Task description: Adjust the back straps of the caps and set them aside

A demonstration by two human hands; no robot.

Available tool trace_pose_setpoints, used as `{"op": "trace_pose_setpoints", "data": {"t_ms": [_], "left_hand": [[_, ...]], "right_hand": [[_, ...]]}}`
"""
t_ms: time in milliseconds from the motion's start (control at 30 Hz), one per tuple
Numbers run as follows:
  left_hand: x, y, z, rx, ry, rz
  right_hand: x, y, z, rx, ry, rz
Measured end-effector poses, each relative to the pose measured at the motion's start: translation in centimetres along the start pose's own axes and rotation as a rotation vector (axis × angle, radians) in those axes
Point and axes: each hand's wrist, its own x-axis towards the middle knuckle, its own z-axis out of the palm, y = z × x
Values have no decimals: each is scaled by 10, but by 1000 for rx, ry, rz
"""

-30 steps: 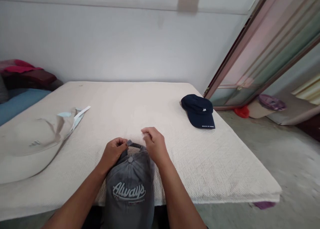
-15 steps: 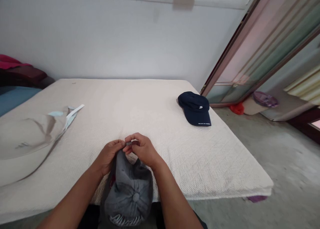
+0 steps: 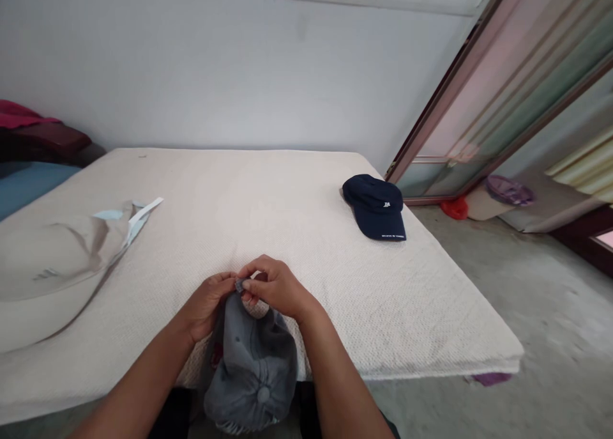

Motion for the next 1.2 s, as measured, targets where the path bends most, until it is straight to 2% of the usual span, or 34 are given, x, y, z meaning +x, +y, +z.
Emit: {"op": "trace_pose_setpoints", "data": {"t_ms": [300,400,633,833,1000,1200], "left_hand": [[-6,1,-1,4,-31,-1],[-7,0,-1,11,-36,-2],[-9,-3,0,44,12,4],[-12,-4,3,95,105,10],[-11,-5,-1,183,102,59],[-9,-3,-8,431,97,168]], "right_hand": [[1,9,-1,8,14,65],[2,12,0,-14,67,91],[0,17,1,-70,118,138],[1,18,3,-130,155,147],[2,22,6,-157,173,133],[4,22,9,-109,225,148]]}}
